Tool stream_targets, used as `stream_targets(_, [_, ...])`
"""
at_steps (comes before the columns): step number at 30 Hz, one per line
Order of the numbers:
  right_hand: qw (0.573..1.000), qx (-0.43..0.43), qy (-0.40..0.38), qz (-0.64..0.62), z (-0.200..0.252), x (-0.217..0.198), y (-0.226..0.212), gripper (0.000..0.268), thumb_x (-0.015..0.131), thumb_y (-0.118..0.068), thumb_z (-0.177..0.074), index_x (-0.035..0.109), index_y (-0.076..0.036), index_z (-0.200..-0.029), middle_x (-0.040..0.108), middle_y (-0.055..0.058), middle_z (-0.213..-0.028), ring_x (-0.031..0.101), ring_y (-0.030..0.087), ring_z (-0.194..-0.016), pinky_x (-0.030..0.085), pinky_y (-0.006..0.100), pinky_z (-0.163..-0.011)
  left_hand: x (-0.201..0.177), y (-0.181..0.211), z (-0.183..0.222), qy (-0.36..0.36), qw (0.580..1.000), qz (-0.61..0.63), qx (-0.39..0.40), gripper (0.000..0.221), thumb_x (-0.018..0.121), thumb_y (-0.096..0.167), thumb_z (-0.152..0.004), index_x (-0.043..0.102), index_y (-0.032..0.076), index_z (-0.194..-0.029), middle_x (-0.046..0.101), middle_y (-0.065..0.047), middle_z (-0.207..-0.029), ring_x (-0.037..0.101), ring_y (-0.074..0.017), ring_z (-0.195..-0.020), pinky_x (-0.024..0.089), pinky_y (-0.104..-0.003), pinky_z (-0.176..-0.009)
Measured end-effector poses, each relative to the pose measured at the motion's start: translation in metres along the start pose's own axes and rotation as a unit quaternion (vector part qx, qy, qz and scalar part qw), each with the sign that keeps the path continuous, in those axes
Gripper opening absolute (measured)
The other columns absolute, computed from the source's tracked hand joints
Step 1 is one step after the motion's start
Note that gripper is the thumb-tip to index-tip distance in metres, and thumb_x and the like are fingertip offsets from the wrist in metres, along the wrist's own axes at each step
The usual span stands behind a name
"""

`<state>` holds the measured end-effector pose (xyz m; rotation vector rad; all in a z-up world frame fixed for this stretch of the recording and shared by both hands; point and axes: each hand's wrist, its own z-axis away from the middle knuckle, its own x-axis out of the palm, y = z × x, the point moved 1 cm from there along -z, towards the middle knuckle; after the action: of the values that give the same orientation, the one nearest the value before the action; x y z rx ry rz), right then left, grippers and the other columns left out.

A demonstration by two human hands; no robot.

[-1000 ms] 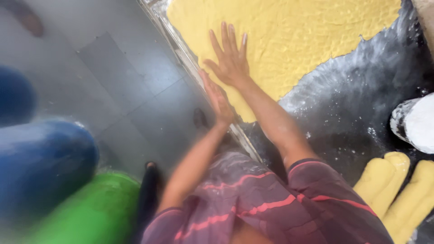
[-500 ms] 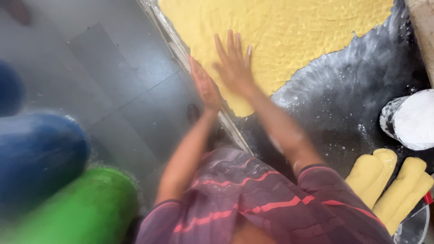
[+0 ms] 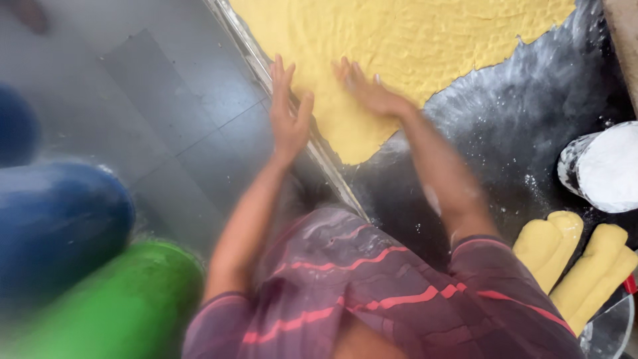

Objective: The person flattens a long piece of yellow dough by hand on a floured surface, uses a knife to cut it into sections, and then rolls pieces of dough.

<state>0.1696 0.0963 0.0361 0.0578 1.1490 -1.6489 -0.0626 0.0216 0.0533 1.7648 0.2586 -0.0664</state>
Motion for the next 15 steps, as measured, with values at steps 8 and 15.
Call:
stream_targets(8, [0.926,0.154,0.253,0.236,-0.062,-0.018,-0.042,0.087,0.041,-0.064,-0.109,0.003,-0.014,-0.168,-0.001,0.011,-0.176,0.000,0.034,-0.164,-0.002,0.072,-0.123,0.012,-0.004,-0.047,-0.042,0.997,-0.062,0.021,0.057,0.057,0.005,-0.105,0.041,0.006,-0.160,0.024,-0.018,-0.174,0.016,-0.0400,-0.165,0.021,-0.049,-0.134])
stream_targets(15, [0.959,0.128,0.240,0.079,-0.032,-0.039,-0.034,0.087,0.040,-0.062,-0.106,0.002,-0.016,-0.169,-0.007,0.016,-0.174,-0.006,0.037,-0.162,-0.006,0.070,-0.122,-0.007,-0.002,-0.066,-0.104,0.984,-0.128,0.063,0.059,0.059,0.007,-0.105,0.039,0.005,-0.161,0.022,-0.018,-0.174,0.014,-0.0411,-0.165,0.019,-0.052,-0.135])
